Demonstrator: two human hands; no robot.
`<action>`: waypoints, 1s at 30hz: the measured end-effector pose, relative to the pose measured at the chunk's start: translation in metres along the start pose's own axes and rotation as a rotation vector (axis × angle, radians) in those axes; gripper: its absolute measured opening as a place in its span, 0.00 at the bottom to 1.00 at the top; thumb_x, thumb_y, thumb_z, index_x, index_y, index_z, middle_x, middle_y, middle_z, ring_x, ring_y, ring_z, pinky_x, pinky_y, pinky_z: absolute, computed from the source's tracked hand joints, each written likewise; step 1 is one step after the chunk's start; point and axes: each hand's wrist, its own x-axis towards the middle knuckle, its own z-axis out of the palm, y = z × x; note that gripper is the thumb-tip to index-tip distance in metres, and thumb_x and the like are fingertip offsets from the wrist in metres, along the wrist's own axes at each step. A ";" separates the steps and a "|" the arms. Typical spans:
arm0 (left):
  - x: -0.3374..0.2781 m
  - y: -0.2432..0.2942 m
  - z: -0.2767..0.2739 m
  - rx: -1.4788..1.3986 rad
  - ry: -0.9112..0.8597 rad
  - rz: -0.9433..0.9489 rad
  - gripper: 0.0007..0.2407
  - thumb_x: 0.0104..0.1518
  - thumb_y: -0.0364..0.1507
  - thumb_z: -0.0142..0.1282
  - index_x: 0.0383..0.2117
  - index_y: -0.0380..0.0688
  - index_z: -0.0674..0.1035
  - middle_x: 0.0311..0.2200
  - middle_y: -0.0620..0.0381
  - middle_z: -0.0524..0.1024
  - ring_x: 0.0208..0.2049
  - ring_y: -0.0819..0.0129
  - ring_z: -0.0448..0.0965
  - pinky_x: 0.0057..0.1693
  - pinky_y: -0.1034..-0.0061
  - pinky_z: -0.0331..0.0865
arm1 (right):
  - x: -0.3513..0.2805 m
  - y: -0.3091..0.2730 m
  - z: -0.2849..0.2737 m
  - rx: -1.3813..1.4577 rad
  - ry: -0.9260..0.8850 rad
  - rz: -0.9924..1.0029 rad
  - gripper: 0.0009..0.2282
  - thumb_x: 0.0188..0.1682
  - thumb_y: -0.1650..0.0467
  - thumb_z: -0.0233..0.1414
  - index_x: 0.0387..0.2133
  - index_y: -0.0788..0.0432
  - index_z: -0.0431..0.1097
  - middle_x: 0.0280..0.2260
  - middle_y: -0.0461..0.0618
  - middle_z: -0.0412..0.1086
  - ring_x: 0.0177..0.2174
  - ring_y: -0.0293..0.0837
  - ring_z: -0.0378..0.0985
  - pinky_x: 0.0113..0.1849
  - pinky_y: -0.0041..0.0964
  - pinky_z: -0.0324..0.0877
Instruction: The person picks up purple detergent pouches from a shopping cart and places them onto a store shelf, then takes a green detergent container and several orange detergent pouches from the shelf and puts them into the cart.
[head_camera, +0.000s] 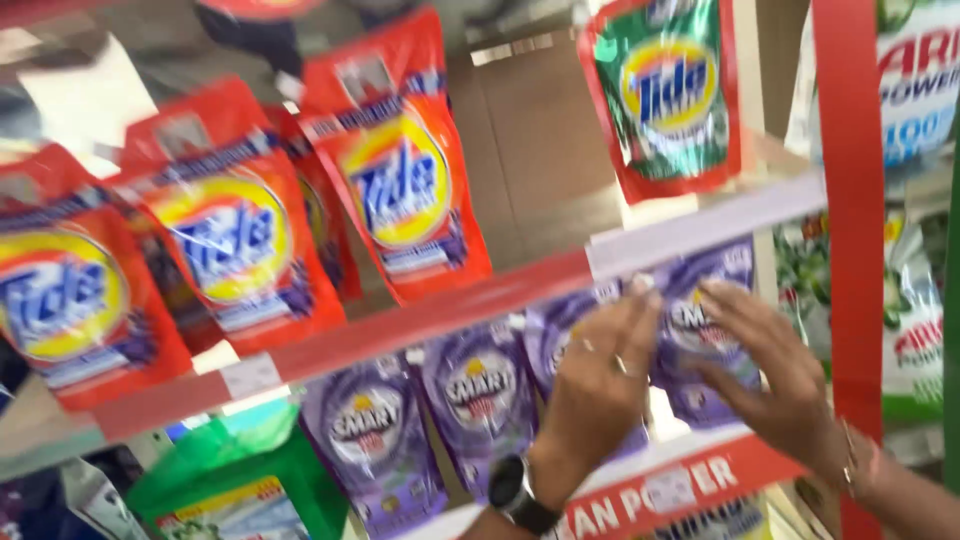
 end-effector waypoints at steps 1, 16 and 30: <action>0.020 -0.018 0.002 0.017 0.017 0.030 0.21 0.59 0.17 0.51 0.61 0.30 0.71 0.61 0.36 0.72 0.60 0.47 0.76 0.66 0.59 0.71 | 0.030 0.011 0.008 -0.003 0.028 -0.026 0.27 0.38 0.72 0.64 0.54 0.64 0.67 0.56 0.60 0.69 0.58 0.57 0.72 0.59 0.49 0.68; 0.156 -0.175 0.178 -0.218 -0.173 -0.865 0.38 0.54 0.33 0.63 0.64 0.22 0.51 0.61 0.19 0.58 0.65 0.29 0.58 0.68 0.51 0.54 | 0.169 0.233 0.081 -0.083 -0.031 0.663 0.39 0.44 0.54 0.65 0.59 0.71 0.60 0.52 0.71 0.68 0.52 0.62 0.72 0.50 0.51 0.70; 0.136 -0.237 0.293 -0.277 -0.407 -1.035 0.34 0.57 0.39 0.61 0.63 0.27 0.60 0.69 0.26 0.48 0.66 0.38 0.62 0.67 0.59 0.62 | 0.168 0.272 0.093 0.061 -0.256 1.146 0.65 0.26 0.55 0.74 0.69 0.70 0.30 0.59 0.76 0.58 0.57 0.62 0.66 0.52 0.55 0.70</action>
